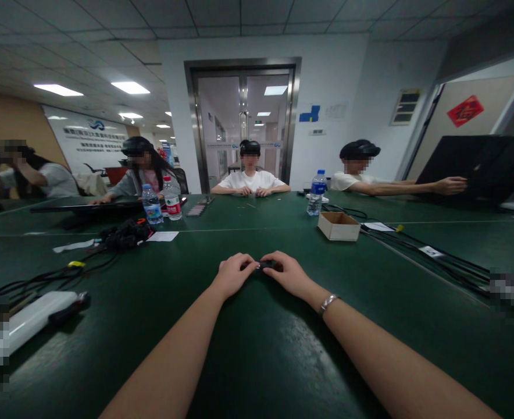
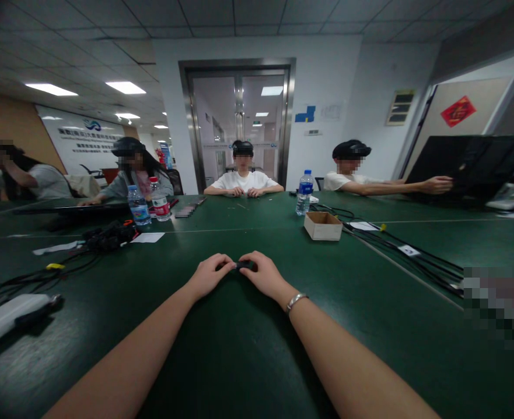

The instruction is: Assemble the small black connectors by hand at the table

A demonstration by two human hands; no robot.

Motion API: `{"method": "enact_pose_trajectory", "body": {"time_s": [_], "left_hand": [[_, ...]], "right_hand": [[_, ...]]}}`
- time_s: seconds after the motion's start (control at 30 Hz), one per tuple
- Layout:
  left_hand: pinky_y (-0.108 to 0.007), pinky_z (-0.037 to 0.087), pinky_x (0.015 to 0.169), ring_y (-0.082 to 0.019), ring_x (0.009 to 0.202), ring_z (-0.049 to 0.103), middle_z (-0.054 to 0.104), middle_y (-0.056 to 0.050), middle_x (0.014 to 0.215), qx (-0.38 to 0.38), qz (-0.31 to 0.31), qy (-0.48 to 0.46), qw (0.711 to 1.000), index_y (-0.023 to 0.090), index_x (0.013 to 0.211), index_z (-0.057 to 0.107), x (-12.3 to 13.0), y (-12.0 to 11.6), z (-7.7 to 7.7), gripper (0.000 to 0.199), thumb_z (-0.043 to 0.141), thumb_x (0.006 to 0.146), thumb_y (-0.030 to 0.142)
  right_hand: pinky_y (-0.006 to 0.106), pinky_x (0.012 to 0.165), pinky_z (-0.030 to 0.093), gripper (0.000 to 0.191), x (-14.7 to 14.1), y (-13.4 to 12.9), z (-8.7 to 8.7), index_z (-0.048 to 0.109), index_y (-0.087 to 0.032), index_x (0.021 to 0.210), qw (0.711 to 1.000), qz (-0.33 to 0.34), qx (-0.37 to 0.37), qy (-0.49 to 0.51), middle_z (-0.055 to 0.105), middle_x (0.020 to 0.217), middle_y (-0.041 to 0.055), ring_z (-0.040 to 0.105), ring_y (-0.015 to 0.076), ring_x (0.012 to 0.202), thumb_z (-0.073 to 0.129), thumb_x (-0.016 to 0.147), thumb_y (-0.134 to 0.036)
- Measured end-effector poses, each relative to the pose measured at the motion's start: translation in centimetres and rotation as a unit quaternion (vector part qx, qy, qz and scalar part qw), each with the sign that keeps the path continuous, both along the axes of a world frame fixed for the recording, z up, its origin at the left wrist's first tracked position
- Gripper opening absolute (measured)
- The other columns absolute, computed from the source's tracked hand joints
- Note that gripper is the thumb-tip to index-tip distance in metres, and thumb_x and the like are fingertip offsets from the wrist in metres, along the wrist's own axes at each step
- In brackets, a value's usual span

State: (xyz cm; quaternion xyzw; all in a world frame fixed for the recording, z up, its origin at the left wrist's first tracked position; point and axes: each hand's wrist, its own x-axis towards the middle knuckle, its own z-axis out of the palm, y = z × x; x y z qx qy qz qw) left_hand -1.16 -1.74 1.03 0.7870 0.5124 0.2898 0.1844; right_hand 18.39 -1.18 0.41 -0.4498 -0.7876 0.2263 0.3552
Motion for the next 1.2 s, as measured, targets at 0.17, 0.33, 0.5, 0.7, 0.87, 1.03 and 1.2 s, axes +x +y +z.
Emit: {"method": "enact_pose_trajectory", "body": {"time_s": [0.17,0.33,0.5,0.7,0.87,1.03,1.2], "left_hand": [[-0.028,0.042,0.075,-0.017,0.083,0.059,0.068,0.001,0.089,-0.017,-0.009,-0.047,0.999,0.026,0.091,0.065,0.05,-0.3,0.03,0.031,0.045,0.086,0.048],[-0.028,0.042,0.072,-0.016,0.078,0.061,0.07,0.0,0.084,-0.031,-0.012,-0.075,0.997,0.024,0.093,0.065,0.28,-0.4,0.24,0.029,0.047,0.085,0.045],[-0.027,0.039,0.063,-0.016,0.07,0.059,0.069,0.0,0.079,-0.055,-0.003,-0.062,0.997,0.023,0.09,0.066,0.28,-0.38,0.38,0.034,0.047,0.083,0.05],[-0.026,0.036,0.059,-0.015,0.063,0.056,0.067,0.0,0.071,-0.048,0.008,-0.031,0.998,0.02,0.074,0.064,0.16,-0.02,0.02,0.048,0.036,0.086,0.058],[-0.026,0.035,0.06,-0.016,0.06,0.057,0.061,0.001,0.059,-0.047,0.021,-0.035,0.998,0.019,0.067,0.062,0.14,0.31,-0.39,0.055,0.033,0.085,0.062],[-0.027,0.035,0.059,-0.015,0.055,0.054,0.057,0.001,0.054,-0.064,0.034,-0.051,0.996,0.019,0.063,0.059,0.16,0.4,-0.55,0.059,0.029,0.085,0.065],[-0.027,0.038,0.066,-0.017,0.07,0.057,0.064,-0.001,0.069,-0.026,0.008,-0.047,0.999,0.02,0.073,0.062,0.3,0.19,-0.16,0.05,0.032,0.087,0.057]], "right_hand": [[0.029,0.073,0.045,0.023,0.04,0.0,-0.03,0.066,-0.019,0.102,1.0,0.003,0.005,-0.008,0.06,0.095,0.0035,0.054,0.0133,0.077,0.062,0.08,-0.025],[0.029,0.072,0.045,0.021,-0.02,-0.04,0.09,0.066,-0.018,0.1,1.0,0.001,0.011,-0.016,0.06,0.092,0.0033,0.053,0.0132,0.077,0.062,0.08,-0.024],[0.029,0.072,0.045,0.022,0.01,-0.18,0.23,0.067,-0.019,0.101,1.0,-0.004,0.007,-0.017,0.06,0.091,0.0034,0.053,0.0132,0.077,0.063,0.08,-0.022],[0.029,0.07,0.045,0.023,0.02,-0.41,0.31,0.067,-0.02,0.1,1.0,0.004,0.019,-0.003,0.059,0.092,0.0026,0.053,0.0127,0.075,0.065,0.077,-0.021],[0.028,0.072,0.046,0.022,-0.27,-0.76,0.48,0.066,-0.02,0.099,0.999,0.016,0.045,0.012,0.057,0.093,0.003,0.054,0.0129,0.078,0.063,0.078,-0.016],[0.028,0.074,0.046,0.023,-0.46,-0.92,0.49,0.065,-0.021,0.101,0.997,0.025,0.065,0.015,0.057,0.096,0.0027,0.054,0.0129,0.079,0.062,0.079,-0.017],[0.028,0.073,0.047,0.022,-0.3,-0.88,0.53,0.065,-0.021,0.102,0.998,0.006,0.054,0.017,0.058,0.095,0.0027,0.055,0.0131,0.078,0.062,0.08,-0.021]]}}
